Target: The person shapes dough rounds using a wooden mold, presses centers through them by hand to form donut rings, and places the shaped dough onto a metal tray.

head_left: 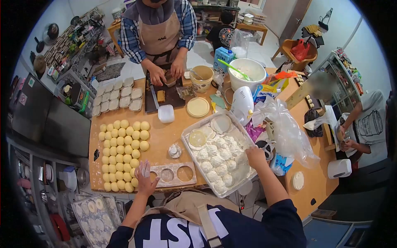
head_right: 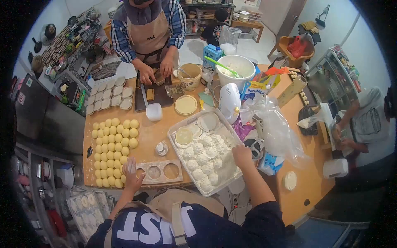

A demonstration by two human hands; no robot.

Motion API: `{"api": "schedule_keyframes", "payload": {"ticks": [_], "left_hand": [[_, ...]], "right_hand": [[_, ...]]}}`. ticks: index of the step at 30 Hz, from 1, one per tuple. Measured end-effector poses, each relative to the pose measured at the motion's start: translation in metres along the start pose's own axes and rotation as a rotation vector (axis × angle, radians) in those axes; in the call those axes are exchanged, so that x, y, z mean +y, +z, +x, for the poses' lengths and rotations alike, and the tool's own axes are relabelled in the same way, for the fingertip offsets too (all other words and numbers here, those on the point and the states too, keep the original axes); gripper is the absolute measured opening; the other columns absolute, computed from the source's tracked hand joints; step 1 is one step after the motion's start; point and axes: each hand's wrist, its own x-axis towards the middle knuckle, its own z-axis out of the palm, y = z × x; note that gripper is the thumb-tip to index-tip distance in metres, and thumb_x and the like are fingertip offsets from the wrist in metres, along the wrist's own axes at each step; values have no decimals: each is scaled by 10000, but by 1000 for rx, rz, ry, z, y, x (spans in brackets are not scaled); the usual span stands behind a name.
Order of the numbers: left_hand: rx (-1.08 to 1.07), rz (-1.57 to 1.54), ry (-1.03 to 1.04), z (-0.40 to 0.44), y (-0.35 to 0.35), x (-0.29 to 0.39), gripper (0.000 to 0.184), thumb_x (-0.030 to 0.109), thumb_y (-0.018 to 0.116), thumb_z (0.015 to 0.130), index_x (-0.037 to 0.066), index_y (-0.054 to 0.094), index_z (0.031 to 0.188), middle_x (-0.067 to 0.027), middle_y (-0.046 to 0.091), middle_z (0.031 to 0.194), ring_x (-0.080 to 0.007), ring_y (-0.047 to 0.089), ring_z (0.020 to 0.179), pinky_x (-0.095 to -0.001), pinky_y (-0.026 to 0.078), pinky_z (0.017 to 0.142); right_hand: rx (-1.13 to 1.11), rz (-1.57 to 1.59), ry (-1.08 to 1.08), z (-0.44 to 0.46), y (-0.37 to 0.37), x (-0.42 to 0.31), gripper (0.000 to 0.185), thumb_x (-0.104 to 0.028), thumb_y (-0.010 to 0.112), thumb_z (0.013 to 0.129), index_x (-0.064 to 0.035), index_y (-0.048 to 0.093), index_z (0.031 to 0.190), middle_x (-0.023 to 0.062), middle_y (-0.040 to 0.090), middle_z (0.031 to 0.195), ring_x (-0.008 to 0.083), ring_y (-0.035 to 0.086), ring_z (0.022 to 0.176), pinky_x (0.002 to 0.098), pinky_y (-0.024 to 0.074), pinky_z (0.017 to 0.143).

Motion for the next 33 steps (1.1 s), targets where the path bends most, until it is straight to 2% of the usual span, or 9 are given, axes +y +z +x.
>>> {"api": "schedule_keyframes", "payload": {"ticks": [5, 11, 16, 17, 20, 24, 27, 29, 33], "left_hand": [[-205, 11, -22, 7, 14, -5, 879, 426, 635, 797, 7, 220, 1450, -175, 255, 1499, -359, 191, 1393, -504, 127, 1123], [-557, 134, 9, 25, 11, 0, 1016, 479, 732, 682, 46, 233, 1453, -156, 255, 1504, -331, 211, 1398, -491, 139, 1141], [-707, 136, 155, 42, -11, 0, 1083, 530, 801, 555, 115, 315, 1429, -137, 326, 1466, -338, 299, 1353, -504, 190, 1122], [-708, 150, 176, 42, -6, -4, 1088, 540, 802, 547, 125, 318, 1429, -130, 335, 1462, -345, 310, 1345, -506, 195, 1122], [-741, 149, 178, 48, -5, -4, 1096, 550, 804, 540, 136, 315, 1430, -126, 349, 1453, -368, 326, 1329, -508, 204, 1121], [-695, 98, 205, 41, 10, -19, 1096, 534, 809, 544, 138, 305, 1433, -124, 348, 1454, -393, 327, 1320, -509, 222, 1113], [-681, 51, 186, 41, -2, -16, 1089, 516, 810, 552, 111, 306, 1429, -134, 343, 1455, -367, 336, 1322, -500, 224, 1114], [-624, 85, 210, 36, 0, -23, 1085, 503, 814, 549, 92, 314, 1420, -135, 348, 1450, -348, 341, 1323, -492, 230, 1111], [-638, 59, 159, 33, -3, -39, 1074, 480, 826, 535, 62, 338, 1395, -136, 373, 1428, -318, 342, 1332, -475, 241, 1101]], "right_hand": [[50, 68, 13, -3, -22, 0, 189, -54, 591, 705, -81, 583, 892, 126, 616, 778, 312, 618, 821, 433, 476, 700], [31, 265, -21, 3, 35, 11, 185, -33, 567, 713, -44, 611, 893, 143, 642, 824, 354, 614, 882, 443, 470, 800], [23, 542, 248, 1, -35, 2, 292, 0, 545, 752, -11, 624, 1033, 181, 668, 961, 340, 635, 911, 407, 508, 765], [134, 761, 155, 8, 8, 21, 329, -28, 572, 809, -13, 590, 1138, 148, 666, 1011, 268, 651, 884, 380, 529, 749], [-43, 1759, 391, 15, -40, -33, 390, -62, 582, 859, -19, 525, 1243, 107, 642, 1075, 218, 641, 888, 366, 539, 768], [-331, 2566, -51, 42, -7, -124, 376, -268, 544, 930, -58, 503, 1239, 96, 595, 1130, 248, 584, 1035, 458, 461, 919], [-557, 2284, -11, 64, -13, -205, 396, -220, 627, 885, -50, 520, 1227, 98, 594, 1152, 226, 591, 1025, 404, 475, 897], [-539, 1694, 16, 74, -6, -254, 384, -171, 677, 825, -34, 545, 1159, 124, 620, 1060, 233, 607, 987, 391, 499, 855], [-390, 1007, -283, 84, -9, -307, 467, -142, 699, 730, -1, 546, 1149, 190, 632, 1037, 293, 618, 987, 382, 485, 863]]}}
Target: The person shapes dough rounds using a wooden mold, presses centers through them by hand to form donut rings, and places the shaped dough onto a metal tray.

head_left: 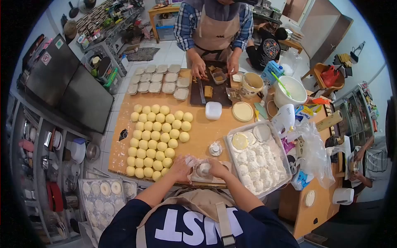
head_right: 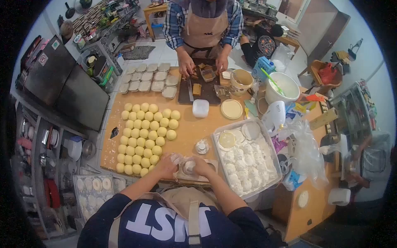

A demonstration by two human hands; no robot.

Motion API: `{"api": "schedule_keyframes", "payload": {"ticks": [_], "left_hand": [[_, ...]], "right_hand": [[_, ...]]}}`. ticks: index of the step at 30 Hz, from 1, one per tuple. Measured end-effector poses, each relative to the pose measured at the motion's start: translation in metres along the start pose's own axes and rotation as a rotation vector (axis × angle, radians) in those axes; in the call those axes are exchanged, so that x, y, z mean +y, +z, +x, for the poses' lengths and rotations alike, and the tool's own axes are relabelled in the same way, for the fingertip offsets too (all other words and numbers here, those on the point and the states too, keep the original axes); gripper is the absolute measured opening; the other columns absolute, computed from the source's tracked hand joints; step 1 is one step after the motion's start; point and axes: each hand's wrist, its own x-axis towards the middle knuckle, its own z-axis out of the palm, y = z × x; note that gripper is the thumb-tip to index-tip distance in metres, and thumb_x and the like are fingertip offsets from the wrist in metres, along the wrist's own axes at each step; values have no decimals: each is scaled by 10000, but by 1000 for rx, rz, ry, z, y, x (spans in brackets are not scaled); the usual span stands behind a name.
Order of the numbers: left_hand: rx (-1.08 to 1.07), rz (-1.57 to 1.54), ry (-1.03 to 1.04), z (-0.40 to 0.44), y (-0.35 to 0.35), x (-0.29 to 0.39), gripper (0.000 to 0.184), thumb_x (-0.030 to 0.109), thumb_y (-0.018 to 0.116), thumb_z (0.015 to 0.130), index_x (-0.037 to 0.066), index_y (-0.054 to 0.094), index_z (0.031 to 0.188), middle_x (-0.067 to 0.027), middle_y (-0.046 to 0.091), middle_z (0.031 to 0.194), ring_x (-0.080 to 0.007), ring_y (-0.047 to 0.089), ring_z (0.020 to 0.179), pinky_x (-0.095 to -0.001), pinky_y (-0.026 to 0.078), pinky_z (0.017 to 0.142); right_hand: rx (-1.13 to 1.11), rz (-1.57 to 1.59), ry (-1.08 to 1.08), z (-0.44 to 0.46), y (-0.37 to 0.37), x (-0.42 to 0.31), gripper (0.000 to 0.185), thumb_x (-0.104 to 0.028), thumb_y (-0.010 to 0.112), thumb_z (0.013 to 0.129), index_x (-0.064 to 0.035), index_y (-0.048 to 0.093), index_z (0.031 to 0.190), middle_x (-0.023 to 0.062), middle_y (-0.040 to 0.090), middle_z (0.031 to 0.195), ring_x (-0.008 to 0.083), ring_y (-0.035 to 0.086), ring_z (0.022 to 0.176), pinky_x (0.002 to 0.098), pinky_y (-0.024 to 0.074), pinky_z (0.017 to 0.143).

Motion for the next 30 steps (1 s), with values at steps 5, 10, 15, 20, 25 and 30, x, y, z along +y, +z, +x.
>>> {"api": "schedule_keyframes", "payload": {"ticks": [5, 10, 15, 20, 25, 30], "left_hand": [[46, -40, 22, -16, -7, -9, 1035, 441, 830, 553, 40, 353, 1380, -143, 400, 1406, -311, 338, 1337, -460, 239, 1102], [32, -22, 31, -16, 4, -14, 1075, 475, 807, 581, 14, 298, 1408, -144, 371, 1439, -301, 316, 1358, -513, 157, 1133], [23, 58, 36, -15, 0, -15, 1039, 465, 791, 605, 9, 311, 1405, -151, 375, 1435, -295, 326, 1353, -508, 156, 1138], [63, -10, 62, -13, 4, -20, 1015, 455, 796, 592, -5, 352, 1381, -158, 409, 1402, -299, 358, 1330, -501, 164, 1140], [63, -25, 42, -13, 0, -17, 988, 450, 803, 576, -5, 394, 1351, -161, 440, 1368, -301, 384, 1308, -494, 180, 1136], [91, -17, 48, -8, 13, -21, 966, 441, 807, 563, -2, 417, 1328, -154, 468, 1330, -292, 414, 1277, -490, 202, 1124]], "right_hand": [[-167, -364, 92, 18, 5, -23, 470, -48, 625, 700, -35, 571, 1167, 239, 573, 1175, 339, 547, 1116, 413, 447, 933], [369, -544, 35, 12, -27, -28, 405, -26, 559, 764, -76, 583, 1165, 216, 561, 1195, 346, 537, 1119, 434, 457, 916], [384, -642, 76, 27, -32, -16, 342, -26, 536, 787, -107, 619, 1109, 202, 572, 1141, 365, 558, 1062, 433, 471, 890], [343, -544, 40, 1, -29, -50, 311, -22, 539, 776, -99, 630, 1063, 191, 585, 1080, 349, 585, 1004, 429, 489, 843], [246, -574, 6, -22, 10, -56, 261, 4, 547, 728, -56, 624, 971, 199, 596, 976, 367, 579, 960, 442, 481, 812], [212, -620, 63, -19, 31, -57, 284, -13, 555, 728, -85, 624, 993, 170, 585, 959, 340, 591, 949, 453, 490, 789]]}}
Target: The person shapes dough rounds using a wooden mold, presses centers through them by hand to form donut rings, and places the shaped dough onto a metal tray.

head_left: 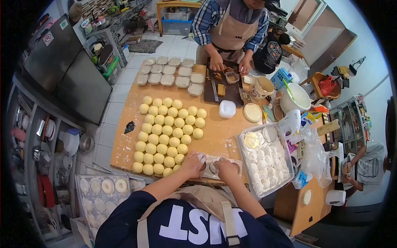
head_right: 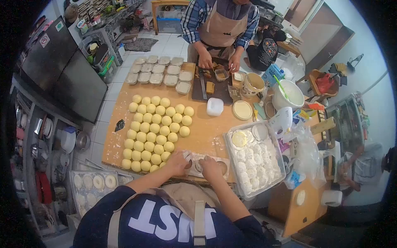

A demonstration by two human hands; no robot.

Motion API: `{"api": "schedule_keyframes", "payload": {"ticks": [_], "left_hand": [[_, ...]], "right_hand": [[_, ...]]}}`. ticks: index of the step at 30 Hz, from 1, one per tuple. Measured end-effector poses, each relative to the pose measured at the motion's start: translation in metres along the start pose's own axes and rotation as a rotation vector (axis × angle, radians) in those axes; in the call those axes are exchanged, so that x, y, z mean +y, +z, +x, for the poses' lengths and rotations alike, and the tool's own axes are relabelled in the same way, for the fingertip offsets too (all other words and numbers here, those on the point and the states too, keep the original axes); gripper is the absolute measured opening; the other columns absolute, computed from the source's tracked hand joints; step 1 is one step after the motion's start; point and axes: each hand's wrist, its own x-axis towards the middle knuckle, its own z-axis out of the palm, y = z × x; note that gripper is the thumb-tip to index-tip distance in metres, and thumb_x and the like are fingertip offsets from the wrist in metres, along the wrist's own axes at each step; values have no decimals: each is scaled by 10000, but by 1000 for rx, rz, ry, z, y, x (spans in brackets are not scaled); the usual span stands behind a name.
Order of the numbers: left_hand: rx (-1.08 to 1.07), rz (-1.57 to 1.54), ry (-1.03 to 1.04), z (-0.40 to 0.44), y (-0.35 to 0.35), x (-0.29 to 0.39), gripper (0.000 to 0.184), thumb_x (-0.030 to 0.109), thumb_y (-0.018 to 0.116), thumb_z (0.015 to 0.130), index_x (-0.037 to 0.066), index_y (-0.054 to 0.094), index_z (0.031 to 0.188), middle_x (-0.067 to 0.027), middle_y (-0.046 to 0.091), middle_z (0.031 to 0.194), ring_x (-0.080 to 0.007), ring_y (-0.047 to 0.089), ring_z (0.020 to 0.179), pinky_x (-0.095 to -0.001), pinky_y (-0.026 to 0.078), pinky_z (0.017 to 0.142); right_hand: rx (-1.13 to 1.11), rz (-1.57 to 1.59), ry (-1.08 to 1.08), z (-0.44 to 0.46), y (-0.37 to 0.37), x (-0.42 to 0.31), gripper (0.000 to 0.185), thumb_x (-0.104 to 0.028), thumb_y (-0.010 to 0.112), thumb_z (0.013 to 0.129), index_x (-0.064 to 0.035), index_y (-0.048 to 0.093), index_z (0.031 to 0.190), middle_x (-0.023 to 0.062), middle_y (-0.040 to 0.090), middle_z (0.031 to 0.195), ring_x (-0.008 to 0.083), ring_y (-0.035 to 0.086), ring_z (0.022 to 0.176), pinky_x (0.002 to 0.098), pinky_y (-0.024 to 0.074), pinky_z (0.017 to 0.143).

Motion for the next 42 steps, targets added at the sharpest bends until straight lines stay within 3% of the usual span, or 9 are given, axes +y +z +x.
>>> {"api": "schedule_keyframes", "payload": {"ticks": [8, 17, 20, 23, 29, 33, 38, 42], "left_hand": [[22, -12, 0, -3, -6, 1, 948, 402, 820, 551, 5, 427, 1316, -146, 483, 1304, -284, 428, 1265, -485, 206, 1121], [-10, -7, 5, -3, -7, 2, 944, 372, 802, 580, 2, 399, 1349, -165, 459, 1341, -308, 411, 1287, -510, 182, 1130], [-3, -11, -8, 1, -2, -1, 883, 338, 777, 616, 1, 408, 1344, -170, 469, 1335, -311, 415, 1284, -515, 181, 1129], [19, -22, -7, -3, -2, 1, 828, 307, 751, 642, 1, 420, 1337, -172, 482, 1322, -314, 419, 1281, -516, 175, 1131], [9, -46, 5, -1, -4, 0, 893, 357, 790, 602, 0, 423, 1335, -173, 475, 1327, -318, 409, 1286, -516, 169, 1133], [7, -37, 9, -3, -5, 0, 940, 396, 818, 561, 4, 431, 1323, -169, 473, 1319, -315, 408, 1281, -518, 177, 1131], [59, -9, 20, -1, 4, -3, 881, 332, 789, 588, 19, 429, 1329, -134, 477, 1314, -291, 442, 1248, -517, 221, 1105], [75, 14, 10, -1, 6, -2, 845, 283, 763, 606, 14, 426, 1333, -140, 472, 1329, -296, 438, 1258, -523, 215, 1109]], "right_hand": [[28, -61, 37, -4, 4, -11, 279, -27, 569, 719, -123, 665, 963, 166, 592, 972, 340, 614, 910, 454, 504, 746], [51, -58, 0, -2, 14, -2, 293, -3, 552, 707, -82, 663, 966, 195, 600, 943, 364, 612, 900, 451, 500, 758], [179, 87, 48, -6, -6, 0, 182, -1, 538, 721, -56, 626, 870, 181, 591, 971, 362, 598, 923, 461, 490, 753], [107, 80, 110, -4, -33, -4, 203, -7, 538, 727, -62, 635, 896, 194, 592, 989, 365, 596, 931, 454, 492, 766], [134, 24, -7, 1, 13, 8, 280, 31, 533, 674, -55, 657, 910, 223, 601, 930, 379, 606, 870, 459, 494, 734], [-25, -58, 53, 3, 12, 0, 253, -42, 551, 769, -128, 650, 986, 140, 584, 1019, 317, 610, 961, 471, 496, 778], [-7, -74, 50, 1, 14, -6, 232, -47, 556, 772, -124, 656, 967, 140, 587, 1001, 316, 611, 956, 484, 494, 767], [17, -69, 40, 3, 12, -9, 281, -6, 563, 700, -95, 664, 946, 184, 599, 979, 354, 616, 918, 456, 510, 734]]}}
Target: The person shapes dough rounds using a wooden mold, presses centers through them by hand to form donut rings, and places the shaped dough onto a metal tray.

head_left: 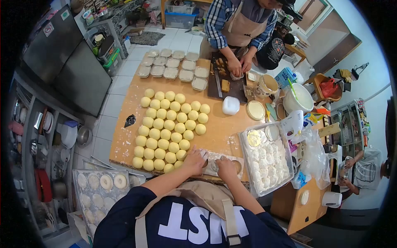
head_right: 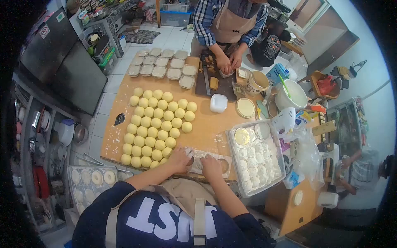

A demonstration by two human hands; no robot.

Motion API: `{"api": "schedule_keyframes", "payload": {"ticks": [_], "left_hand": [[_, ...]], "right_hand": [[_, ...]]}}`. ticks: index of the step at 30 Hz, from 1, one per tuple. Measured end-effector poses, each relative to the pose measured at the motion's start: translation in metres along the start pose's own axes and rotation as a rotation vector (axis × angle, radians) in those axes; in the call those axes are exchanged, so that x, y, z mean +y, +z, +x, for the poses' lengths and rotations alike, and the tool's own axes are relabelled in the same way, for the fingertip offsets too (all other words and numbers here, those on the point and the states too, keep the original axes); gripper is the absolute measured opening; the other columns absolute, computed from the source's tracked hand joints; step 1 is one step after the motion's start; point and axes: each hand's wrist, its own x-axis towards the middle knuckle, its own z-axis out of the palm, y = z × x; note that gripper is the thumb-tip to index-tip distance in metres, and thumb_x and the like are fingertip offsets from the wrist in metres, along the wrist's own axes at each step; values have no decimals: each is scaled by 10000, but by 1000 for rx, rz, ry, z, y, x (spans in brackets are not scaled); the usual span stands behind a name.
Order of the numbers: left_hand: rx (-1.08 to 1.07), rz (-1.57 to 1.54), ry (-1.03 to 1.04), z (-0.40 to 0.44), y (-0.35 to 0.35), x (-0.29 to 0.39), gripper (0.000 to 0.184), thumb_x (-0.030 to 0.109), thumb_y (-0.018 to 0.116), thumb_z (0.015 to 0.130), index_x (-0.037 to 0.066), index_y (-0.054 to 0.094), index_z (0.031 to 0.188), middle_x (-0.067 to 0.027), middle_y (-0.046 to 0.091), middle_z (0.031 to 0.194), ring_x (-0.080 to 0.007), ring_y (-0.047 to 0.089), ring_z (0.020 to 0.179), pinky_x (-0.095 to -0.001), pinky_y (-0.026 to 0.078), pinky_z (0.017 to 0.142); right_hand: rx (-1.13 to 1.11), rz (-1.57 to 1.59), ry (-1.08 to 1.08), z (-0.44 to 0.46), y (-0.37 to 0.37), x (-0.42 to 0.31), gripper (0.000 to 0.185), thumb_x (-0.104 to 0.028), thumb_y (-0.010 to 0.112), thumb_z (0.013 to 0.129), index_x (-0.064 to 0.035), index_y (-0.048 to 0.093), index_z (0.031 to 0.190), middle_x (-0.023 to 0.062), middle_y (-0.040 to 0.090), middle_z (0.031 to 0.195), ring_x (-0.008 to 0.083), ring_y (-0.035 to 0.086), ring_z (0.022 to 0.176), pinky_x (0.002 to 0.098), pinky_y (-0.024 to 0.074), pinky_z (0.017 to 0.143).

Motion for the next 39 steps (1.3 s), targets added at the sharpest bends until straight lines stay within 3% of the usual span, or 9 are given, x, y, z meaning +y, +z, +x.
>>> {"api": "schedule_keyframes", "payload": {"ticks": [6, 14, 18, 20, 21, 24, 26, 36, 39], "left_hand": [[-26, -49, -6, 0, 2, 0, 835, 258, 748, 616, 4, 416, 1338, -155, 480, 1325, -313, 424, 1272, -532, 203, 1115], [-26, -6, 3, -2, -1, 1, 856, 352, 750, 635, -14, 421, 1336, -168, 477, 1331, -315, 411, 1282, -522, 179, 1125], [-31, 2, 12, 0, -2, -1, 829, 360, 736, 656, -21, 434, 1328, -170, 484, 1327, -311, 424, 1268, -521, 172, 1128], [-39, 6, -3, -2, -2, 2, 914, 388, 798, 588, 5, 427, 1330, -146, 488, 1308, -302, 437, 1251, -532, 196, 1117], [-38, 9, -11, -1, -4, 3, 957, 402, 829, 555, 17, 423, 1331, -133, 490, 1299, -298, 444, 1243, -538, 209, 1112], [-42, 27, 7, -1, -5, 2, 874, 403, 775, 634, -16, 441, 1324, -170, 481, 1333, -308, 434, 1258, -517, 186, 1126], [-64, 21, -4, 0, -8, 3, 911, 406, 791, 610, -9, 428, 1335, -169, 480, 1335, -312, 431, 1262, -517, 186, 1126], [-121, -4, -31, 0, -16, 6, 968, 405, 803, 606, 4, 373, 1375, -170, 445, 1373, -319, 382, 1310, -520, 164, 1136], [21, 31, 4, 0, -1, 2, 882, 364, 805, 587, 9, 442, 1308, -146, 500, 1271, -309, 437, 1253, -539, 210, 1111]], "right_hand": [[0, 4, 13, -1, -1, -2, 279, -16, 582, 691, -105, 673, 939, 172, 601, 942, 349, 627, 860, 451, 516, 715], [70, 57, -31, 1, 13, 11, 299, 1, 574, 686, -86, 674, 954, 190, 607, 934, 369, 620, 846, 453, 510, 738], [123, 184, -25, -3, -40, 5, 289, 21, 558, 677, -55, 660, 936, 198, 611, 906, 377, 611, 868, 451, 503, 765], [215, 184, -35, -2, -43, 11, 287, 28, 554, 670, -50, 653, 928, 200, 612, 887, 380, 609, 872, 449, 500, 770], [176, 162, -35, -2, -35, 15, 281, 21, 556, 673, -55, 652, 926, 195, 612, 897, 375, 611, 876, 450, 501, 767], [44, 66, -36, -2, -15, 23, 262, 0, 561, 687, -69, 651, 923, 184, 612, 927, 358, 617, 886, 451, 503, 756], [-55, -22, -15, -5, -21, 6, 249, -18, 565, 701, -80, 652, 925, 181, 608, 945, 348, 621, 892, 452, 505, 750], [-22, -16, -35, -3, -10, 1, 165, -50, 555, 761, -91, 626, 904, 146, 592, 967, 314, 617, 944, 450, 517, 718], [-23, -35, -54, 0, 1, 5, 176, -54, 565, 759, -105, 634, 913, 137, 594, 969, 307, 623, 931, 446, 521, 714]]}}
